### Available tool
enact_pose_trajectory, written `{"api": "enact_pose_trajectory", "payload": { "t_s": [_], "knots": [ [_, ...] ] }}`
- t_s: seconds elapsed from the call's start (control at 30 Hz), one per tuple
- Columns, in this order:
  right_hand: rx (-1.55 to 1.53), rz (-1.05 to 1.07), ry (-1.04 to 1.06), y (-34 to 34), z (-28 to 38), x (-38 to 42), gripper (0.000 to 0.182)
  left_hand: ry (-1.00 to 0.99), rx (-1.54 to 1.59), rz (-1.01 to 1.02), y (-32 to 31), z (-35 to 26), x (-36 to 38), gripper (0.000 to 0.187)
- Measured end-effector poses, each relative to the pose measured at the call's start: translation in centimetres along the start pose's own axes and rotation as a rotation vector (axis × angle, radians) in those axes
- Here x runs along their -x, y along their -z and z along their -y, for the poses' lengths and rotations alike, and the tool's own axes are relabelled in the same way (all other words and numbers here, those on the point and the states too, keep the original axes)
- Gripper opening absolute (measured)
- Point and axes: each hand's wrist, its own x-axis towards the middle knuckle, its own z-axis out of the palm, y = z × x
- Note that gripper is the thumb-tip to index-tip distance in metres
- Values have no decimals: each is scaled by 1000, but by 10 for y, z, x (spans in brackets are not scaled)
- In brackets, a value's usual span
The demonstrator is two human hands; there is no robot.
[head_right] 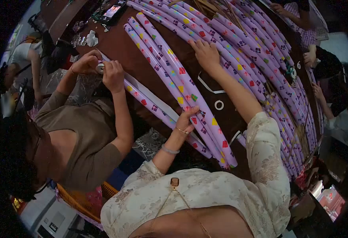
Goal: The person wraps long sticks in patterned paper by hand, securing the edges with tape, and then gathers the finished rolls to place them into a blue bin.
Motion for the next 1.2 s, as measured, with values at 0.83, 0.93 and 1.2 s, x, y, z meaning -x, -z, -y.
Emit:
{"api": "enact_pose_trajectory", "payload": {
  "t_s": [0.83, 0.93, 1.2],
  "knots": [
    [-238, -44, -72, 44, -30, 92, 39, -21, 27, 13, -1, 1, -1, 24],
    [-263, -60, -59, 39, -33, 100, 38, -25, 19, 2, 0, 0, -1, 23],
    [-200, 29, -147, 87, -61, 183, 35, -40, -7, 40, 7, 2, -6, 23]
  ]
}}
